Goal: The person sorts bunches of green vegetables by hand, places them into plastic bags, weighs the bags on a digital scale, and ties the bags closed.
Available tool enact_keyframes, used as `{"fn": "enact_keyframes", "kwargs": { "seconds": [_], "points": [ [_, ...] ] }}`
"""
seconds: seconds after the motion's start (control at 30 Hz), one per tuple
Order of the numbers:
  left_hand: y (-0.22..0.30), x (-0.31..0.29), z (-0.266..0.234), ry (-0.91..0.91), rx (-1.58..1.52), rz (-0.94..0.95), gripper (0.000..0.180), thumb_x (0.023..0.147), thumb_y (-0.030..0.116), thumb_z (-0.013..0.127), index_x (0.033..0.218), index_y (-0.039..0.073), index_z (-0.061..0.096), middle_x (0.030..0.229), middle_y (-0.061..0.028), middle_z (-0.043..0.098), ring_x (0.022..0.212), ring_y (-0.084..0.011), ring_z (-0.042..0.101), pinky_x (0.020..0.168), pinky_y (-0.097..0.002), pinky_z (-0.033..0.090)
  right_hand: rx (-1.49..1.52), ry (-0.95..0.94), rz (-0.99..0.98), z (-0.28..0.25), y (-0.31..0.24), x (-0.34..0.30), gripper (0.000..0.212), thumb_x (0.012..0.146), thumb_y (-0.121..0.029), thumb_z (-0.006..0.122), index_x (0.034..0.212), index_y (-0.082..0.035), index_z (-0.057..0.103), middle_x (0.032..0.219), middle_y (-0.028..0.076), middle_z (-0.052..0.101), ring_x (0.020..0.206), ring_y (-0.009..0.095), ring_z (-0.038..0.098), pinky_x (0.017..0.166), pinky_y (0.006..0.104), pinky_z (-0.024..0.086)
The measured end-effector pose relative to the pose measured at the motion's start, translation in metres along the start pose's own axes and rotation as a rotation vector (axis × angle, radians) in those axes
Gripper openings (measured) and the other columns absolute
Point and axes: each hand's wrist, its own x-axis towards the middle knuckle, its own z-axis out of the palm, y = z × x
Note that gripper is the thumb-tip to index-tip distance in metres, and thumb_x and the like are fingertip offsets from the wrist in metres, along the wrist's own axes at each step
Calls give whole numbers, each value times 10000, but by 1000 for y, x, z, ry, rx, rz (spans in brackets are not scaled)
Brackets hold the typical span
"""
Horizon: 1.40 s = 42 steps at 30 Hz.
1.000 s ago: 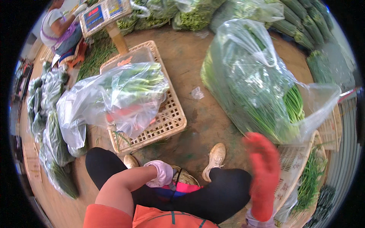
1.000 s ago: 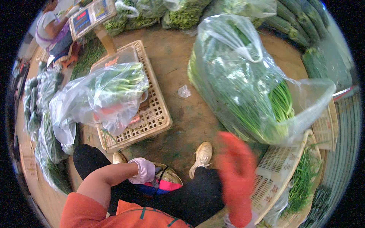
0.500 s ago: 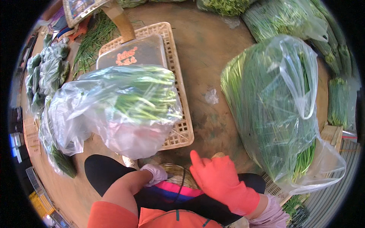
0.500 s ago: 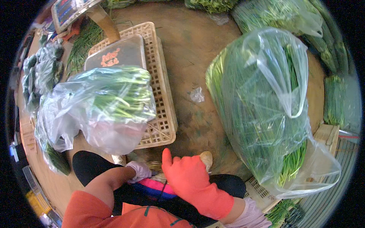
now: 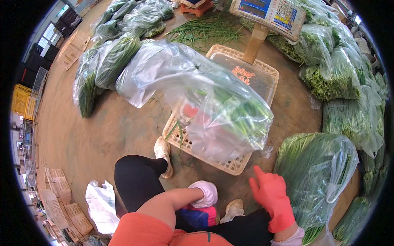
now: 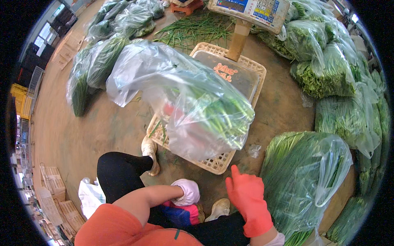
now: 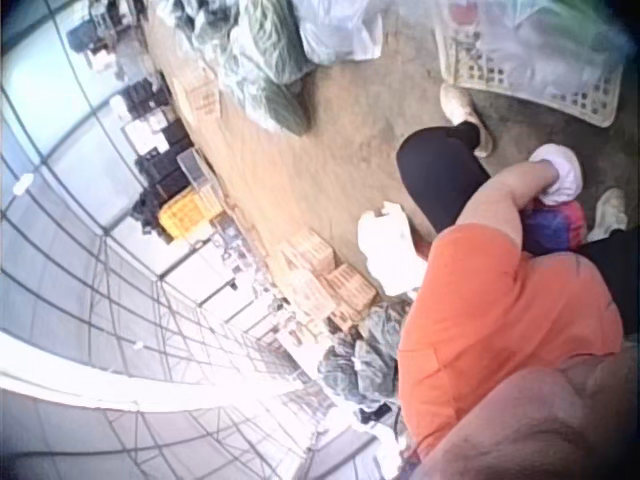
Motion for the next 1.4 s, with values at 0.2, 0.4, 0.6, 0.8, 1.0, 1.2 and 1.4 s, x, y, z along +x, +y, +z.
{"fn": "enact_keyframes", "kwargs": {
  "seconds": [0.2, 0.4, 0.6, 0.8, 1.0, 1.2, 1.4],
  "points": [
    [29, -56, -58, 956, 123, 167, 320, 766, 210, 516, 1015, 9, 521, 962, -169, 556, 918, -328, 548, 808, -397, 440, 42, 94, -59, -11, -27, -23, 336, 827, -292, 566, 1088, -80, 561, 648, 158, 610, 619, 376, 592, 579, 491, 455],
    [-22, -99, -59, 985, 271, -259, 301, 685, 183, 584, 947, 39, 616, 946, -156, 612, 896, -285, 600, 783, -362, 472, 219, 207, 150, -36, -45, -48, 400, 830, -298, 589, 1155, -66, 583, 916, 166, 661, 827, 344, 632, 754, 402, 497],
    [-19, -107, -69, 850, 43, -381, 212, 754, 154, 535, 859, 69, 699, 886, -141, 667, 834, -266, 662, 700, -364, 519, 574, 126, 295, -23, -61, -78, 395, 854, -253, 608, 1167, -16, 573, 946, 149, 669, 826, 192, 633, 742, 304, 493],
    [-25, -99, -69, 845, -14, -349, 209, 746, 137, 549, 872, 67, 701, 914, -149, 666, 849, -281, 660, 699, -375, 526, 587, 207, 288, 29, -55, -107, 364, 854, -276, 595, 1132, -41, 604, 927, 152, 672, 827, 218, 646, 754, 325, 495],
    [-42, -73, -55, 874, 211, -296, 212, 736, 139, 540, 851, 74, 705, 844, -137, 668, 773, -279, 663, 647, -363, 516, -5, 112, 299, 47, -28, -63, 351, 836, -273, 562, 1118, -71, 613, 1015, 198, 631, 953, 365, 595, 827, 398, 473],
    [-19, -73, -46, 849, 338, -242, 172, 736, 149, 558, 806, 107, 710, 785, -117, 671, 709, -238, 667, 609, -352, 518, 289, 134, 91, 33, -65, -40, 361, 854, -311, 516, 1140, -100, 580, 944, 176, 653, 884, 356, 615, 766, 434, 486],
    [-11, -90, -58, 815, 346, -282, 172, 683, 188, 587, 769, 110, 714, 764, -116, 674, 701, -260, 667, 609, -361, 525, 238, 60, -177, 45, -84, -43, 296, 845, -321, 531, 1025, -87, 562, 874, 183, 642, 827, 380, 609, 709, 483, 478]
  ]
}}
